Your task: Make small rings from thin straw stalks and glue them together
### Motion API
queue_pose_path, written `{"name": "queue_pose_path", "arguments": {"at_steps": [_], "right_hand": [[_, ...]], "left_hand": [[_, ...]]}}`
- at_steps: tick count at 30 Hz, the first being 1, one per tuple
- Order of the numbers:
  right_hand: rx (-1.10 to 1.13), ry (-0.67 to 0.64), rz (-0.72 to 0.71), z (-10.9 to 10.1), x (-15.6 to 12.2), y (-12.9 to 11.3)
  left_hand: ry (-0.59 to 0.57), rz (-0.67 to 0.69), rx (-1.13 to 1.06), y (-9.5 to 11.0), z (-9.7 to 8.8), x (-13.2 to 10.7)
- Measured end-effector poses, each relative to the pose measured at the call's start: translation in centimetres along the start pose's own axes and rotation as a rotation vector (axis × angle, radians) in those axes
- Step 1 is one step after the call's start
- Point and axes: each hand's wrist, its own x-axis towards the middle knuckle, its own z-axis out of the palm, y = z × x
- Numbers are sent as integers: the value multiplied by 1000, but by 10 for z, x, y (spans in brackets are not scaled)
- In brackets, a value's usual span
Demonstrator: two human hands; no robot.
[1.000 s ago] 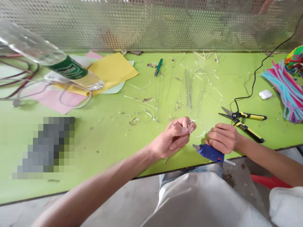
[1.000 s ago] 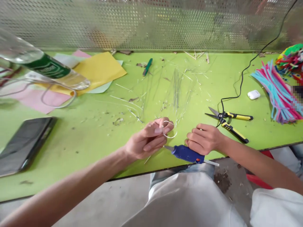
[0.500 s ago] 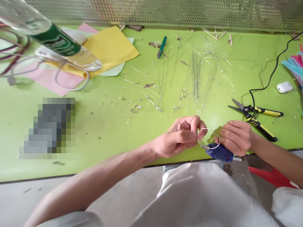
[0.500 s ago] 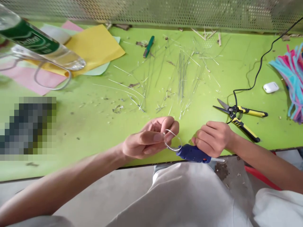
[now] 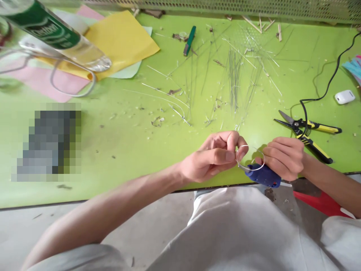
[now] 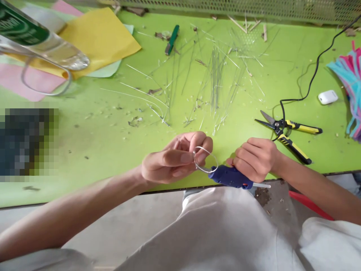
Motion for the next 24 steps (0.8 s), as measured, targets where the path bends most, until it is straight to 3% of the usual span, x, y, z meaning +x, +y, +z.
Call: {"name": "queue_pose_path", "arguments": {"at_steps": [24], "right_hand": [[-1,-14,20,0,-4,0]], "left_hand": [[-4,20,-27,-1,0,0]]}}
